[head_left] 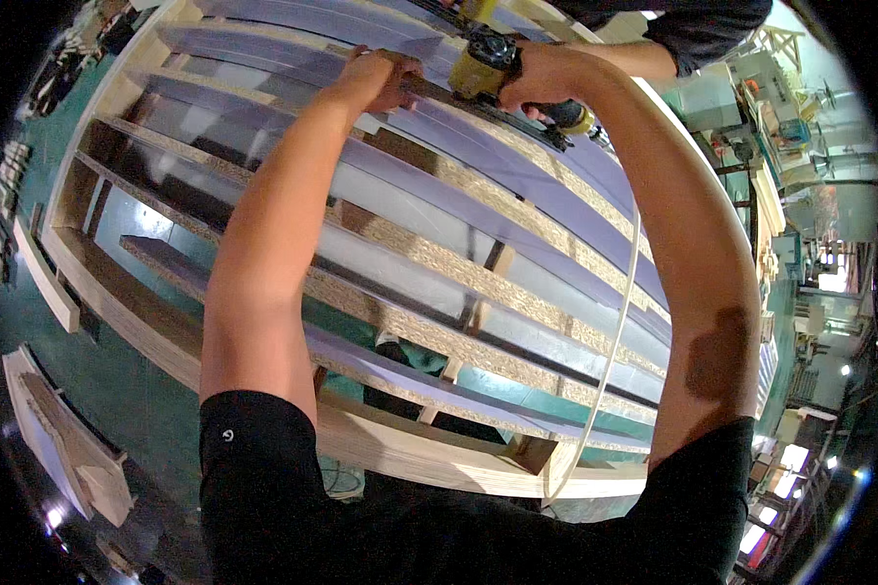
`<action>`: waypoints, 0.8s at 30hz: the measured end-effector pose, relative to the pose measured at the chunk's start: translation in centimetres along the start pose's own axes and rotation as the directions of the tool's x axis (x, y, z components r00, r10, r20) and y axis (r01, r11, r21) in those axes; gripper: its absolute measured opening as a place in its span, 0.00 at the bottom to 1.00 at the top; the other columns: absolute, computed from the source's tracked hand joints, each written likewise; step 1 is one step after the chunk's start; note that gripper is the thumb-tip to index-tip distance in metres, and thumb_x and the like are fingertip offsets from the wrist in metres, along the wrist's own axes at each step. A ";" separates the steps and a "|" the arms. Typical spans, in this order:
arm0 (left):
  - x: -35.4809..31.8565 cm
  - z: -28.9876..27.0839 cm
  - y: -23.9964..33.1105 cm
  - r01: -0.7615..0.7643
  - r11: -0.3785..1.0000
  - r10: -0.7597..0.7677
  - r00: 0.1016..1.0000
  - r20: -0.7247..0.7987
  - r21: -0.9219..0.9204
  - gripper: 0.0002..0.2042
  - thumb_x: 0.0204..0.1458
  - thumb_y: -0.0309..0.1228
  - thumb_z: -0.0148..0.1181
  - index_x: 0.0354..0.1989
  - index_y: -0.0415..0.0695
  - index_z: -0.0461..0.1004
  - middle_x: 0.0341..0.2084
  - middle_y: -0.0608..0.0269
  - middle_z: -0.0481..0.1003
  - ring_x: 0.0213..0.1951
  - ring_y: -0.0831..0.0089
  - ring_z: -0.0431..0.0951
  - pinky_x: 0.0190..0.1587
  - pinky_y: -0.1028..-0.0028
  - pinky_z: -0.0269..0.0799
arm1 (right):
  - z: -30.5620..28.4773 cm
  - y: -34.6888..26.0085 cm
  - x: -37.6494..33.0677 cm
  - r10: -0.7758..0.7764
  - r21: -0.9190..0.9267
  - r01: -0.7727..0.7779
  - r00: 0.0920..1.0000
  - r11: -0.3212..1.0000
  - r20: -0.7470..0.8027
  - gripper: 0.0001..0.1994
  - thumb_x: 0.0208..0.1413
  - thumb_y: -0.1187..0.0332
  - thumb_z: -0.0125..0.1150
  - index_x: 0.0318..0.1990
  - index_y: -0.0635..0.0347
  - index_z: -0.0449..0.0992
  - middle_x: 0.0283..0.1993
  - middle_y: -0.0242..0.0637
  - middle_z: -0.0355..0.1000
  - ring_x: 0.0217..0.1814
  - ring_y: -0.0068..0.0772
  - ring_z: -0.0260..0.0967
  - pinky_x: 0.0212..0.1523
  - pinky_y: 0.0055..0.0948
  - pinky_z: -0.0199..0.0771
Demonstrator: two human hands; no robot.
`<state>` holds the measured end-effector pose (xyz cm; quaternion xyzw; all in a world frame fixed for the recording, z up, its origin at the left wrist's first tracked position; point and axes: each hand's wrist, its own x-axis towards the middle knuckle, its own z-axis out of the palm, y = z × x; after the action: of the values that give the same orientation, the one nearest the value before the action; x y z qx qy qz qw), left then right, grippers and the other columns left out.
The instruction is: The person uses a pneumatic nail gun to attach wooden slats to a large wooden frame structure. They repeatedly position the slats and drive nails into the joints to secure them. The person also handles a long wooden beam and a coiled air hose during the process.
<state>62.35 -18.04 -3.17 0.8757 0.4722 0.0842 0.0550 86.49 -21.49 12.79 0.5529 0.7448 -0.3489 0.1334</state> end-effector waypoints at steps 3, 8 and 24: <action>-0.2 0.3 0.2 -0.030 0.999 0.028 0.994 -0.106 -0.018 0.25 0.45 0.49 0.69 0.54 0.60 0.77 0.46 0.64 0.81 0.52 0.63 0.78 0.64 0.49 0.56 | -0.6 -1.4 2.5 -0.054 -0.041 0.053 0.998 0.998 -0.023 0.11 0.46 0.65 0.68 0.33 0.62 0.78 0.20 0.34 0.74 0.18 0.27 0.70 0.20 0.31 0.70; -0.4 -0.6 0.5 0.009 0.998 -0.010 1.000 -0.008 -0.065 0.22 0.44 0.48 0.70 0.49 0.57 0.80 0.41 0.62 0.82 0.49 0.61 0.80 0.63 0.53 0.57 | -0.5 -3.1 4.3 -0.024 -0.029 0.023 1.000 0.999 -0.013 0.09 0.46 0.69 0.67 0.35 0.62 0.80 0.18 0.32 0.71 0.16 0.24 0.66 0.17 0.30 0.66; 1.4 0.0 1.0 0.021 0.998 -0.019 0.999 0.044 -0.063 0.23 0.43 0.53 0.71 0.49 0.63 0.78 0.37 0.62 0.82 0.45 0.59 0.81 0.61 0.54 0.61 | 0.5 -1.6 0.5 0.047 0.069 -0.043 0.997 0.997 -0.067 0.13 0.46 0.64 0.69 0.35 0.64 0.78 0.23 0.33 0.75 0.24 0.25 0.72 0.28 0.31 0.73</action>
<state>63.96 -17.40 -2.88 0.8704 0.4768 0.0795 0.0938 84.79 -21.67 12.76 0.5854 0.7242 -0.3514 0.0968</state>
